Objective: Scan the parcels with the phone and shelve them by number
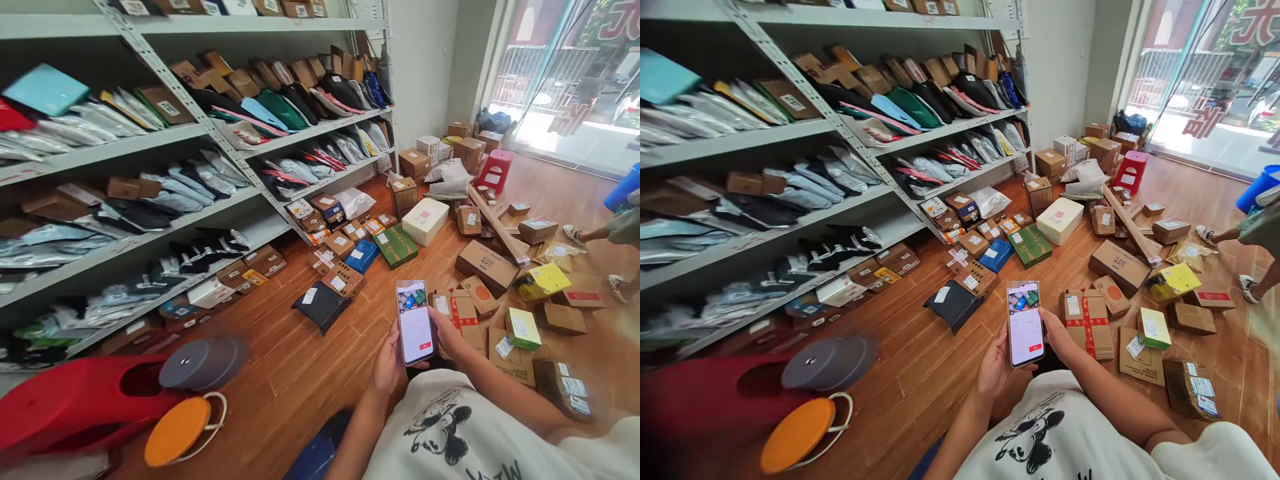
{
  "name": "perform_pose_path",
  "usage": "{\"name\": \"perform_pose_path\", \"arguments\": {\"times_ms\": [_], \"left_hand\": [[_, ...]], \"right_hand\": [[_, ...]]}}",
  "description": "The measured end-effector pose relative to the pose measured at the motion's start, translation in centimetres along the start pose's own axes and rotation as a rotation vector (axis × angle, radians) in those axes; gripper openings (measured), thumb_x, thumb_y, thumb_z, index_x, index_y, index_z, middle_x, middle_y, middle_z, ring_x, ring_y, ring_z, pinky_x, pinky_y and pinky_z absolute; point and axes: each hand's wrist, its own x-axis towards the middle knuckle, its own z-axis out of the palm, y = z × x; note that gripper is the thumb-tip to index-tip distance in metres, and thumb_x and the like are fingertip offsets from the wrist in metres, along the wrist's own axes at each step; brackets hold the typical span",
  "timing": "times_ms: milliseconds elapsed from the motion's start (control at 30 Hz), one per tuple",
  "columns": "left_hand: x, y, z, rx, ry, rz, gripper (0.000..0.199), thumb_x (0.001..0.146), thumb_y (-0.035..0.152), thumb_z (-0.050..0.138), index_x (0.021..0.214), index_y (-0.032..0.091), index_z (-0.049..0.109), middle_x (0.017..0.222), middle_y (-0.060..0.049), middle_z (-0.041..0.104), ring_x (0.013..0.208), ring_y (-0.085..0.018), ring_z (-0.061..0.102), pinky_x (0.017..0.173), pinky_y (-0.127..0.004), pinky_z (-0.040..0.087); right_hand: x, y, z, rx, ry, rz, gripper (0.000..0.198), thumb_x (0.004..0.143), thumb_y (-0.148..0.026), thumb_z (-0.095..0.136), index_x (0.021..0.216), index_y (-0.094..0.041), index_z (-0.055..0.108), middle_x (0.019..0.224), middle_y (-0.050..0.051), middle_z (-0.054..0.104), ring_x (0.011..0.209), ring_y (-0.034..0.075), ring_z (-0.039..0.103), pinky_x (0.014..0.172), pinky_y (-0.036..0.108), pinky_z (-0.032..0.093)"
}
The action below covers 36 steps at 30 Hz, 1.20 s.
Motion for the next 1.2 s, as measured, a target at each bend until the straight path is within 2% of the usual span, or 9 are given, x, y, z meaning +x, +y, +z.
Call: {"name": "perform_pose_path", "arguments": {"times_ms": [100,200,300,433,667,767,933,1067,1200], "left_hand": [[0.6,1.3,-1.0,0.035,0.037,0.053,0.066,0.094,0.035,0.057,0.154,0.04,0.03,0.148,-0.004,0.053,0.111,-0.028,0.065,0.069,-0.036,0.063],[2.2,3.3,-2.1,0.057,0.078,0.09,0.072,0.092,0.04,0.061,0.155,0.04,0.026,0.153,-0.005,0.047,0.118,-0.03,0.061,0.066,-0.035,0.063],[5.0,6.0,-3.3,0.046,0.128,0.107,0.079,0.09,0.041,0.063,0.157,0.04,0.02,0.153,-0.006,0.047,0.119,-0.031,0.061,0.065,-0.035,0.064],[10.8,10.4,-4.5,0.031,0.17,0.074,0.08,0.09,0.042,0.064,0.157,0.04,0.021,0.147,-0.01,0.053,0.113,-0.032,0.064,0.061,-0.032,0.063],[23.7,18.1,-5.9,0.298,0.33,-0.004,0.075,0.083,0.054,0.069,0.15,0.031,0.044,0.157,-0.007,0.041,0.129,-0.036,0.053,0.076,-0.038,0.063],[28.7,20.7,-5.8,0.548,0.264,0.015,0.071,0.085,0.056,0.065,0.147,0.026,0.048,0.154,-0.009,0.046,0.132,-0.036,0.05,0.093,-0.046,0.058],[35.7,25.0,-5.6,1.005,0.033,0.238,0.055,0.098,0.044,0.047,0.148,0.022,0.048,0.15,-0.011,0.05,0.141,-0.028,0.043,0.121,-0.047,0.03],[41.0,28.3,-7.0,1.248,-0.085,0.287,0.054,0.097,0.037,0.049,0.15,0.03,0.043,0.14,-0.011,0.058,0.132,-0.029,0.052,0.112,-0.048,0.042],[47.0,30.8,-10.2,1.452,-0.127,0.135,0.056,0.097,0.037,0.045,0.153,0.031,0.039,0.146,-0.017,0.05,0.133,-0.038,0.049,0.107,-0.058,0.044]], "right_hand": [[3.7,0.3,1.7,0.016,0.008,0.035,0.066,0.054,-0.082,0.07,0.07,-0.019,0.064,0.068,0.005,0.07,0.064,0.022,0.064,0.063,0.033,0.049],[7.5,0.8,3.2,0.001,-0.009,0.077,0.067,0.055,-0.083,0.069,0.07,-0.018,0.065,0.062,0.004,0.067,0.056,0.019,0.059,0.058,0.032,0.047],[11.9,0.8,4.4,0.04,-0.089,0.089,0.067,0.063,-0.084,0.063,0.079,-0.019,0.067,0.069,0.005,0.071,0.069,0.024,0.066,0.068,0.036,0.051],[19.1,0.1,5.4,0.143,-0.185,0.11,0.068,0.066,-0.084,0.06,0.089,-0.021,0.067,0.083,0.006,0.075,0.095,0.03,0.069,0.089,0.044,0.052],[33.6,-2.9,4.7,0.352,-0.146,0.251,0.064,0.06,-0.083,0.069,0.082,-0.022,0.067,0.079,0.005,0.075,0.093,0.031,0.071,0.087,0.046,0.055],[38.5,-4.4,3.4,0.393,-0.113,0.285,0.061,0.058,-0.083,0.07,0.072,-0.023,0.065,0.068,0.003,0.073,0.088,0.031,0.072,0.085,0.046,0.056],[45.1,-6.1,2.4,0.39,-0.065,0.24,0.061,0.062,-0.087,0.062,0.07,-0.027,0.068,0.064,0.005,0.071,0.087,0.031,0.072,0.085,0.047,0.057],[50.8,-6.2,3.3,0.355,0.011,0.163,0.064,0.071,-0.087,0.049,0.074,-0.028,0.071,0.071,0.009,0.073,0.094,0.031,0.07,0.084,0.046,0.057],[57.8,-4.4,3.7,0.353,0.105,0.169,0.046,0.077,-0.072,0.056,0.072,-0.028,0.07,0.074,0.007,0.073,0.099,0.03,0.07,0.085,0.043,0.056]]}}
